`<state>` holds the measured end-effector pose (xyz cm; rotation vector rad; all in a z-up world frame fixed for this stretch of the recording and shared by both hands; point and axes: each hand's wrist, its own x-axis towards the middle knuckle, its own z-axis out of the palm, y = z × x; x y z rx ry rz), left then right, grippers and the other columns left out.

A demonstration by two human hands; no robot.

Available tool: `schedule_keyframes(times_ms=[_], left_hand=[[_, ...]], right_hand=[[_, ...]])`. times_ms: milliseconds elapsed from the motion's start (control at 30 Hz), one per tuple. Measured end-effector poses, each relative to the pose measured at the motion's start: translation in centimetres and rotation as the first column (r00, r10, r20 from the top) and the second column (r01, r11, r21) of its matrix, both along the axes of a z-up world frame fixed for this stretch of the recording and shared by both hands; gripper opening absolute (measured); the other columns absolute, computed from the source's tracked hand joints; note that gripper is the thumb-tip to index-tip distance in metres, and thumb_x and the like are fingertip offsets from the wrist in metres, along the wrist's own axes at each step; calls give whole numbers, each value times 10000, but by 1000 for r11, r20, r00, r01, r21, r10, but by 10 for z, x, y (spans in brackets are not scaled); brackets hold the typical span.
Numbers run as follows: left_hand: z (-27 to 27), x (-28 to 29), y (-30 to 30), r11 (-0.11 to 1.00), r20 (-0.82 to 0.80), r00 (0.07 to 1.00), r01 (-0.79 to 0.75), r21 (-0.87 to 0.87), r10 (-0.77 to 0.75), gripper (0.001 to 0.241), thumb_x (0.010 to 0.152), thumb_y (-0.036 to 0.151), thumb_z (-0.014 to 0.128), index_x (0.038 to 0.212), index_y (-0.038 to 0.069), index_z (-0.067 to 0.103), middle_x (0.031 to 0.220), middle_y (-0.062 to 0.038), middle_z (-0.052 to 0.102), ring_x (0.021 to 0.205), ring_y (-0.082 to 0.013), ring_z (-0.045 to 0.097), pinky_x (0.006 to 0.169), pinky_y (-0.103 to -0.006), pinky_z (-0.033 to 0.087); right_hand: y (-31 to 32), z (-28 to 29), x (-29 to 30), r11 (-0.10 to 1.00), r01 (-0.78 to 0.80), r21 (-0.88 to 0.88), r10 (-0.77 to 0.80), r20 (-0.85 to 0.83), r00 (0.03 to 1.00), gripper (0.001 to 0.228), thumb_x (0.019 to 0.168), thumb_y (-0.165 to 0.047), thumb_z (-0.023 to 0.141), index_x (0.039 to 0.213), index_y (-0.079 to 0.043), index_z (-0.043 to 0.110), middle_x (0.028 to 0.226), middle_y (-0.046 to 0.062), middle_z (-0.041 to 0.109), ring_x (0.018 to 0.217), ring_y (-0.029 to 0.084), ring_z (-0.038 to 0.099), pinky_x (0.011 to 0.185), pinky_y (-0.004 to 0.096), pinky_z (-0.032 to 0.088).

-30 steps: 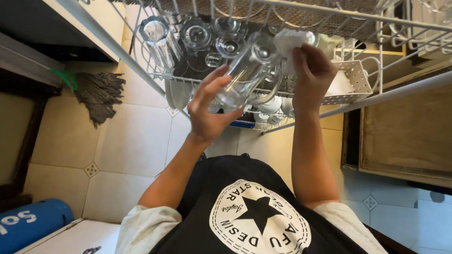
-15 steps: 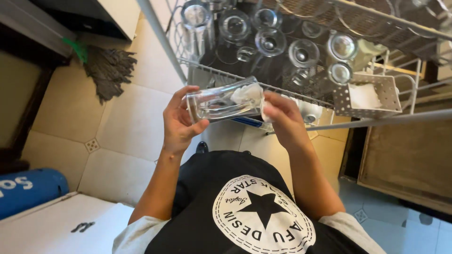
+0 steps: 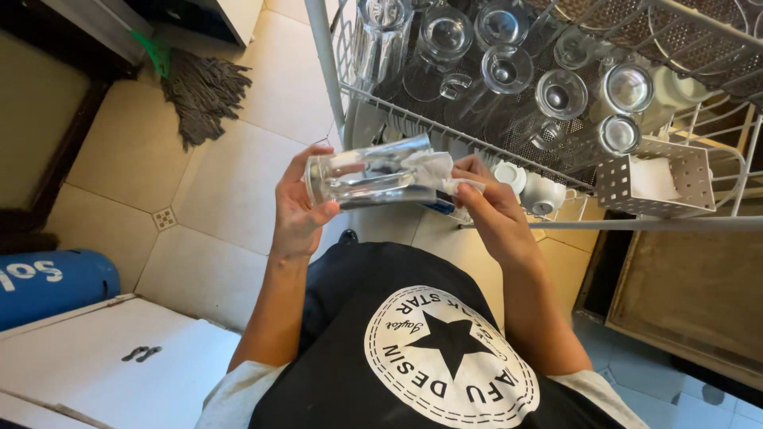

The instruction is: The recorder is wiping and polishing various drinking glasses from a rack using a white cleaning cloth.

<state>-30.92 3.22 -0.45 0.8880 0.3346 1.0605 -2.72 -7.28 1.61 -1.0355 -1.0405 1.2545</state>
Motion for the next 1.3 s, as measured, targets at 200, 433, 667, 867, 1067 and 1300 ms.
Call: schedule_keyframes(times_ms=[200,433,667,867,1067,1300], left_hand=[[-1,5,2,995,24,997,78,-56,-76,851,814,302,914,1461,-18,463,1286,-284,679,1252,-365,680,1079,-483,573],[-8,12,3,986,29,994,113,-125,-110,886,798,291,922,1465,-34,436,1265,-282,666,1179,-357,686,1012,-505,590],[-9,13,5,986,10,993,121,-117,-121,902,800,293,916,1477,-36,419,1246,-277,677,1176,-347,686,1043,-471,580],[-8,11,7,988,-2,994,108,-114,-109,897,811,337,870,1474,-56,412,1217,-273,683,1140,-346,693,1010,-478,581],[-17,12,2,976,44,995,92,-195,-85,914,828,367,854,1508,-53,410,1263,-228,665,1176,-305,663,1043,-427,541],[-14,19,-5,964,64,994,102,-246,-88,908,838,400,832,1518,-19,398,1298,-181,644,1225,-292,638,1076,-436,516]], right_hand=[[-3,15,-20,980,196,40,-196,-2,981,268,954,29,708,1220,50,681,1121,69,648,1051,161,597,952,297,486],[-12,31,-36,991,95,95,-80,-155,985,88,1020,6,667,1098,-11,629,1165,124,722,1117,165,674,1007,307,523],[-20,28,-53,969,214,-125,-210,39,977,200,1050,-72,580,1221,15,638,1163,179,764,978,146,572,900,284,423],[-28,46,-64,992,116,55,-120,73,990,405,938,-68,659,1323,-21,543,1310,104,636,1162,143,592,988,284,464],[-20,50,-59,990,-42,134,-24,451,892,363,912,-30,698,1274,-49,675,1293,78,740,1208,210,692,1113,360,432],[-17,33,-52,961,-82,265,-89,576,813,361,877,-78,717,1236,-72,752,1246,54,771,1098,239,698,1008,374,486]])
